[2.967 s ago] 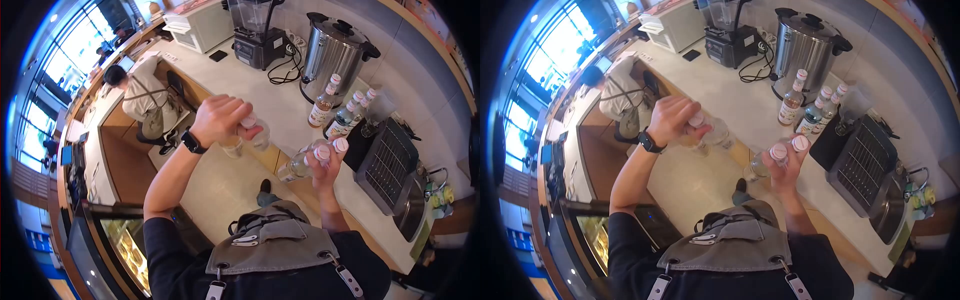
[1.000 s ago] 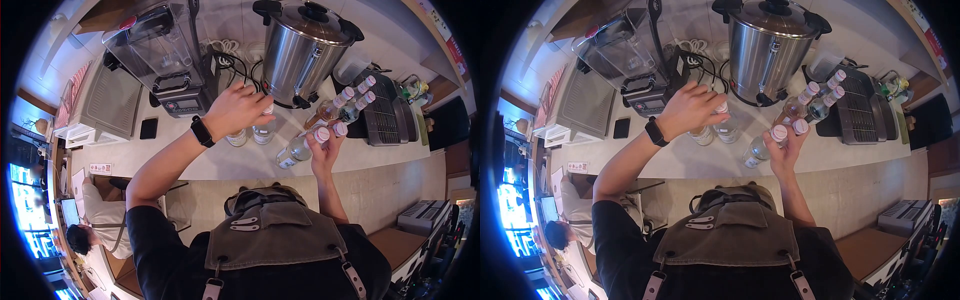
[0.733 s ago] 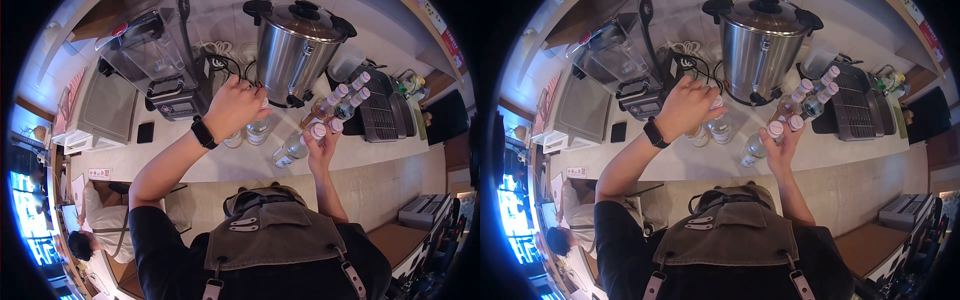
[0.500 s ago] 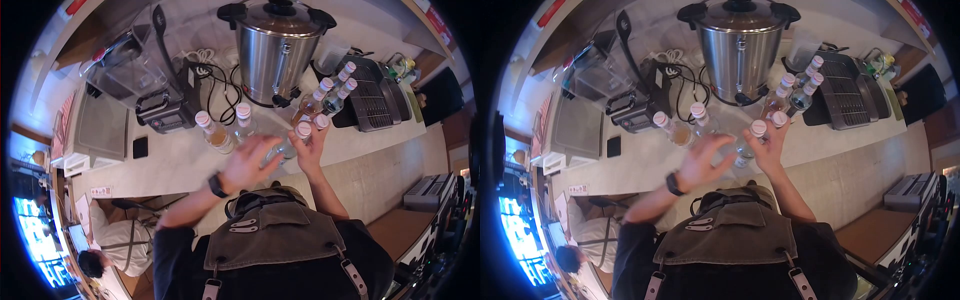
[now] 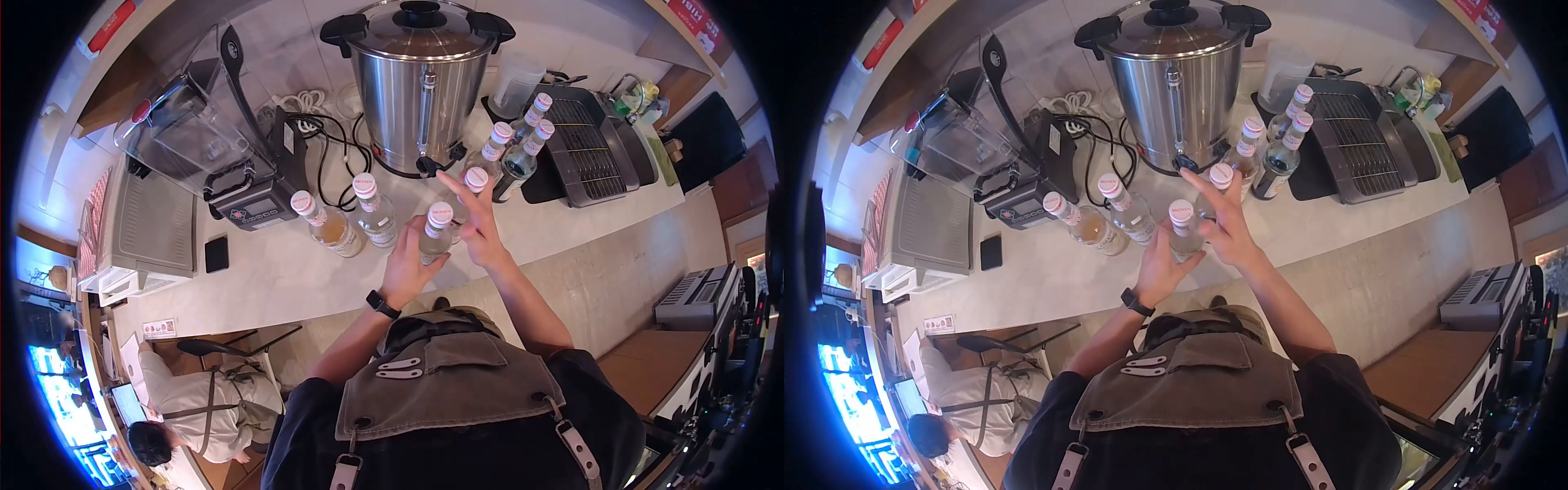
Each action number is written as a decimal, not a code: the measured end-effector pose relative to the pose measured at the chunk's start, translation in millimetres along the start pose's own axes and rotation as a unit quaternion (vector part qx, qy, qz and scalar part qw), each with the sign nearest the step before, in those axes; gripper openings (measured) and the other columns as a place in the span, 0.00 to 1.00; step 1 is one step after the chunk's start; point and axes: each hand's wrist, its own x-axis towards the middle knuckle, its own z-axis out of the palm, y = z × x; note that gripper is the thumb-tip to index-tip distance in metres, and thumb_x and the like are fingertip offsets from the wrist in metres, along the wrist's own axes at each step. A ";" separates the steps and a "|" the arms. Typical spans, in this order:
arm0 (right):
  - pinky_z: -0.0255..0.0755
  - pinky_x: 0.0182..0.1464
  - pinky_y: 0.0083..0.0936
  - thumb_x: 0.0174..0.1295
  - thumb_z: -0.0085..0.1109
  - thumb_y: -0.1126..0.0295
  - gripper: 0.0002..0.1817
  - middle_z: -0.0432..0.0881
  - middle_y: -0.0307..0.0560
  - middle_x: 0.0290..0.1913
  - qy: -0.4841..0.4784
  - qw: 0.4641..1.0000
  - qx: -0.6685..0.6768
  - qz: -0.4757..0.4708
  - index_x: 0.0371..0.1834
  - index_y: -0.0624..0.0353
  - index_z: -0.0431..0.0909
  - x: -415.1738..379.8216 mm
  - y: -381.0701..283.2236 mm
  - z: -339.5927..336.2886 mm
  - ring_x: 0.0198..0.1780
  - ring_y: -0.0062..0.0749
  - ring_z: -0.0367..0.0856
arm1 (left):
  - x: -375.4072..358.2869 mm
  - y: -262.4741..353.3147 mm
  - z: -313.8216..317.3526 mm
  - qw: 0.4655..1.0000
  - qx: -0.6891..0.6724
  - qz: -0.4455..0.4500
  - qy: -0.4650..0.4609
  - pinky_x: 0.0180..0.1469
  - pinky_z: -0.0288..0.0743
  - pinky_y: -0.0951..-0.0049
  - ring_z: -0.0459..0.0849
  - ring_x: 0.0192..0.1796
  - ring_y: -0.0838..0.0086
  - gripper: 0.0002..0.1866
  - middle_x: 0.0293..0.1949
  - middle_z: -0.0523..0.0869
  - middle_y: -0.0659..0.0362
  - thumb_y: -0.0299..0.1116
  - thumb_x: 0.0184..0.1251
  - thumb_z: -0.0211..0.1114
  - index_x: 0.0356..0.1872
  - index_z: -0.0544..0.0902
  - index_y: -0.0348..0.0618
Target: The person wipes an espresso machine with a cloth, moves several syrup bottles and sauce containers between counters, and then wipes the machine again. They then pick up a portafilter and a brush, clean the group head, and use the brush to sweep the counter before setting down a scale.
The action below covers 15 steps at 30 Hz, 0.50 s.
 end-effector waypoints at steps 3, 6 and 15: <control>0.52 0.74 0.44 0.64 0.28 0.15 0.60 0.64 0.55 0.60 -0.013 1.000 -0.005 0.010 0.78 0.58 0.73 3.3 2.1 -4.8 0.65 0.49 0.63 | 7.4 5.2 -1.7 0.999 0.027 0.010 0.032 0.65 0.78 0.50 0.77 0.69 0.42 0.46 0.69 0.74 0.42 0.35 0.59 0.81 0.75 0.64 0.40; 0.52 0.76 0.44 0.67 0.23 0.16 0.59 0.63 0.56 0.63 -0.014 1.000 -0.012 -0.004 0.78 0.56 0.73 4.3 5.0 -5.1 0.69 0.50 0.63 | 8.3 4.7 2.5 0.998 0.043 -0.021 0.050 0.65 0.78 0.49 0.75 0.70 0.40 0.50 0.70 0.73 0.41 0.37 0.58 0.82 0.78 0.61 0.40; 0.43 0.84 0.54 0.78 0.51 0.51 0.26 0.55 0.64 0.83 0.005 0.996 -0.060 -0.060 0.72 0.50 0.81 -34.2 13.8 -31.9 0.85 0.60 0.49 | -24.3 17.0 -6.9 0.990 0.010 -0.059 0.125 0.61 0.82 0.57 0.81 0.65 0.51 0.48 0.68 0.76 0.43 0.36 0.58 0.84 0.77 0.67 0.38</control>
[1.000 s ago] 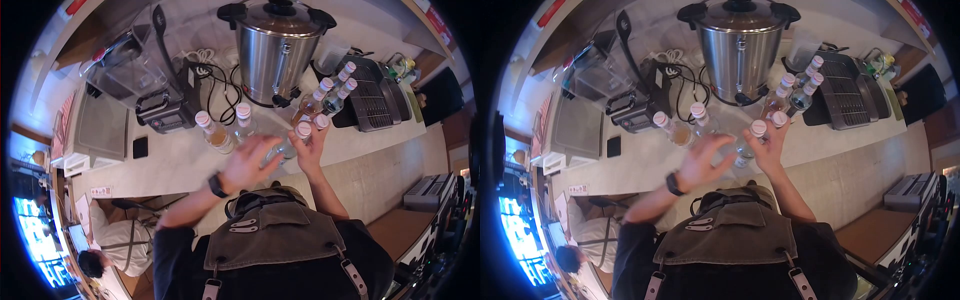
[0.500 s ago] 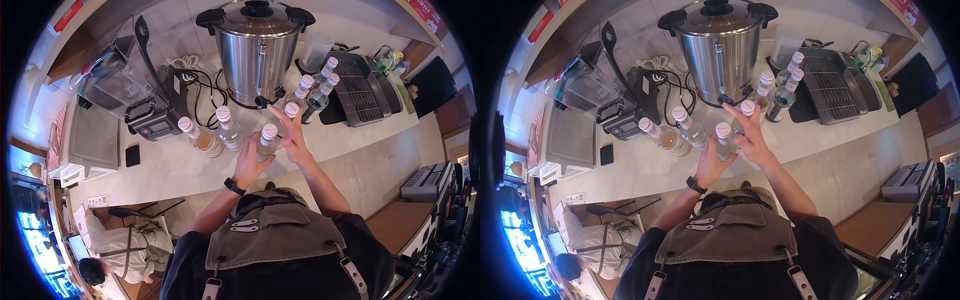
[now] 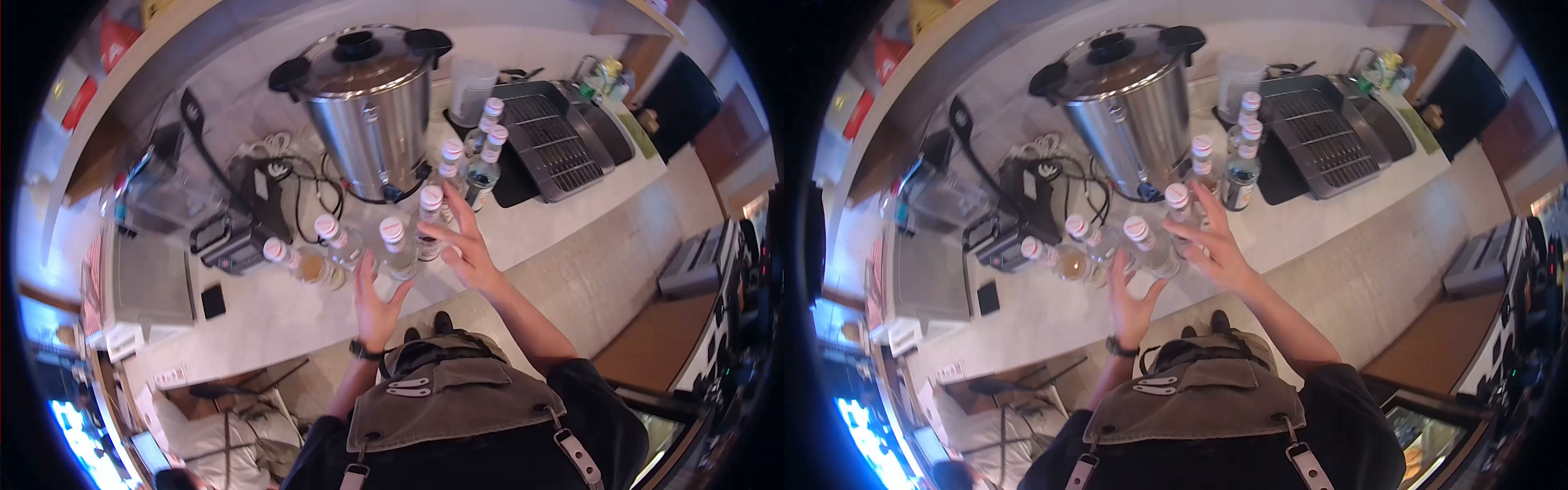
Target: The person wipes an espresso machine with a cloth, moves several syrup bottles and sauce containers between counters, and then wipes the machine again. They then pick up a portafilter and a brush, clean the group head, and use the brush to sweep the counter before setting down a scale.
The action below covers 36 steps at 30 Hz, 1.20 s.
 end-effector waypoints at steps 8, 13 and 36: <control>0.65 0.76 0.48 0.79 0.53 0.58 0.21 0.70 0.62 0.76 0.135 0.971 0.044 0.194 0.67 0.56 0.82 -135.9 -45.0 -48.7 0.77 0.56 0.68 | -39.9 -16.1 -2.9 0.940 -0.192 -0.052 -0.277 0.35 0.77 0.77 0.84 0.32 0.79 0.13 0.32 0.88 0.59 0.28 0.75 0.70 0.54 0.83 0.33; 0.66 0.76 0.47 0.77 0.56 0.66 0.18 0.75 0.60 0.73 0.238 0.954 -0.071 0.166 0.65 0.59 0.82 -159.0 -75.4 -106.6 0.75 0.54 0.72 | -17.2 54.9 111.1 0.730 -0.437 -0.142 -0.506 0.43 0.80 0.72 0.88 0.39 0.69 0.25 0.37 0.90 0.51 0.51 0.86 0.54 0.58 0.81 0.36; 0.31 0.87 0.35 0.82 0.28 0.35 0.45 0.40 0.49 0.90 0.805 0.546 0.083 0.215 0.89 0.60 0.41 -516.5 14.1 -533.0 0.90 0.38 0.35 | -307.6 481.6 668.7 0.428 -0.398 0.216 -0.782 0.87 0.33 0.53 0.40 0.88 0.53 0.43 0.86 0.50 0.47 0.65 0.85 0.33 0.83 0.54 0.36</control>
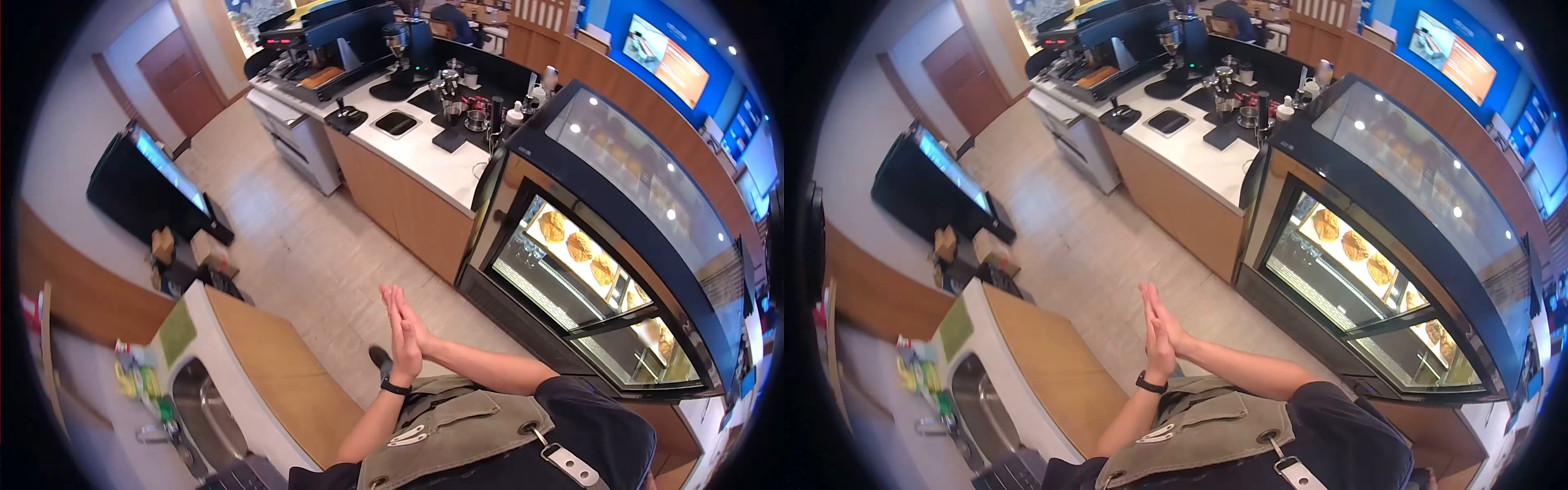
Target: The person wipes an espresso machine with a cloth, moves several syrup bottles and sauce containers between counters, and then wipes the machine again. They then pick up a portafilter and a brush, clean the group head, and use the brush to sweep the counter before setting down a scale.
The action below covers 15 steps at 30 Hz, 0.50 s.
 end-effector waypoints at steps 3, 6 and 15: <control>0.33 0.88 0.35 0.81 0.25 0.33 0.48 0.38 0.49 0.90 0.001 0.998 0.048 0.030 0.89 0.60 0.34 47.4 4.2 7.7 0.89 0.36 0.35 | 67.4 -57.4 -30.7 0.997 0.061 0.039 -0.018 0.86 0.35 0.51 0.46 0.88 0.52 0.41 0.84 0.60 0.47 0.63 0.85 0.33 0.79 0.66 0.36; 0.35 0.87 0.36 0.78 0.26 0.28 0.53 0.35 0.52 0.90 -0.053 0.986 0.092 0.127 0.88 0.61 0.31 114.2 15.2 5.1 0.90 0.38 0.30 | 140.4 -118.7 -75.6 0.992 0.121 0.027 -0.006 0.86 0.40 0.51 0.54 0.86 0.50 0.36 0.79 0.70 0.46 0.55 0.87 0.34 0.66 0.81 0.35; 0.72 0.71 0.33 0.83 0.41 0.40 0.39 0.84 0.56 0.64 -0.029 0.975 0.175 0.132 0.79 0.65 0.65 254.2 -79.4 -39.5 0.64 0.40 0.85 | 350.3 -226.3 -164.7 0.938 0.032 -0.247 -0.243 0.70 0.74 0.60 0.83 0.68 0.55 0.25 0.66 0.85 0.45 0.47 0.83 0.59 0.64 0.81 0.32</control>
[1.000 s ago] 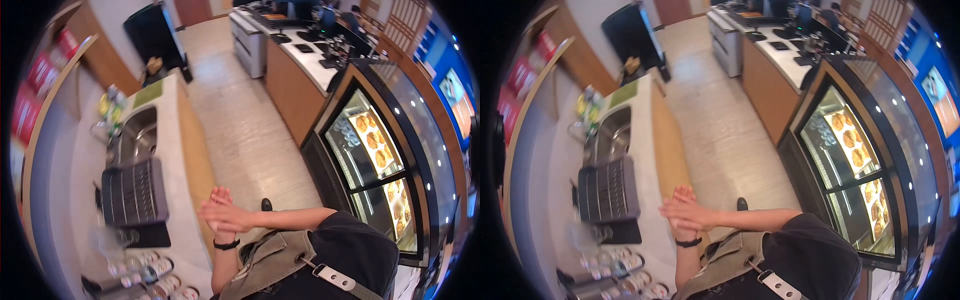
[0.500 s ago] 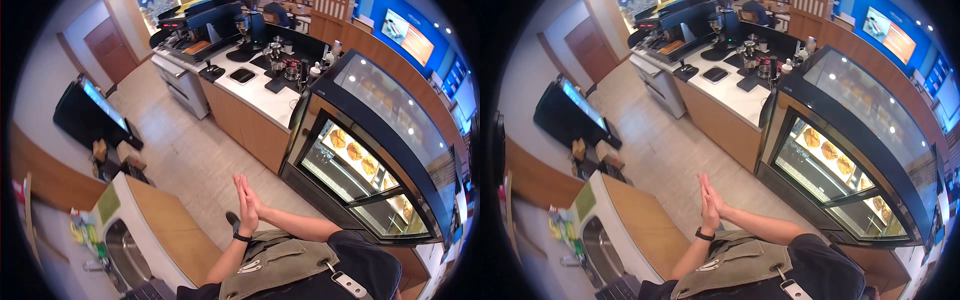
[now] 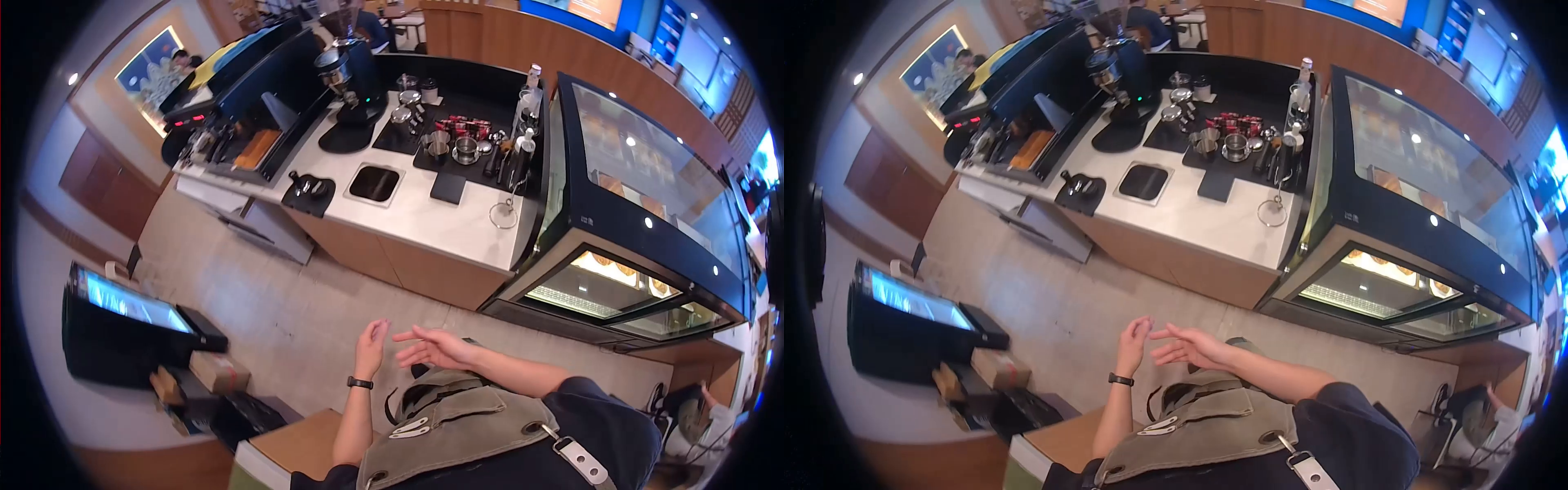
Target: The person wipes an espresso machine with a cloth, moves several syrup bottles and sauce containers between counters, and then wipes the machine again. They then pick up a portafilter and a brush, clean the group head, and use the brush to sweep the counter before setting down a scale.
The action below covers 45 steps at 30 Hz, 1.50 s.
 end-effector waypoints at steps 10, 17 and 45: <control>0.76 0.47 0.19 0.79 0.60 0.63 0.15 0.85 0.38 0.39 0.410 0.846 -0.204 -0.271 0.58 0.62 0.84 38.1 -85.7 -123.8 0.41 0.19 0.81 | 167.1 82.2 -0.9 0.965 0.189 0.039 -0.179 0.67 0.78 0.60 0.85 0.66 0.54 0.25 0.63 0.87 0.44 0.43 0.78 0.67 0.67 0.79 0.38; 0.75 0.45 0.18 0.75 0.66 0.63 0.12 0.84 0.34 0.35 0.504 0.788 -0.173 -0.308 0.49 0.62 0.85 61.7 -170.8 -162.7 0.37 0.16 0.79 | 296.3 230.2 59.6 0.915 0.145 0.136 -0.350 0.64 0.78 0.66 0.86 0.62 0.65 0.22 0.60 0.89 0.52 0.36 0.79 0.67 0.68 0.79 0.38; 0.75 0.53 0.23 0.69 0.71 0.73 0.07 0.87 0.38 0.39 0.782 0.543 -0.115 -0.283 0.44 0.64 0.84 124.2 -175.4 -73.5 0.45 0.21 0.81 | 668.5 414.6 445.4 0.844 -0.041 0.415 -0.338 0.46 0.81 0.69 0.90 0.41 0.72 0.20 0.40 0.92 0.54 0.43 0.67 0.77 0.48 0.84 0.36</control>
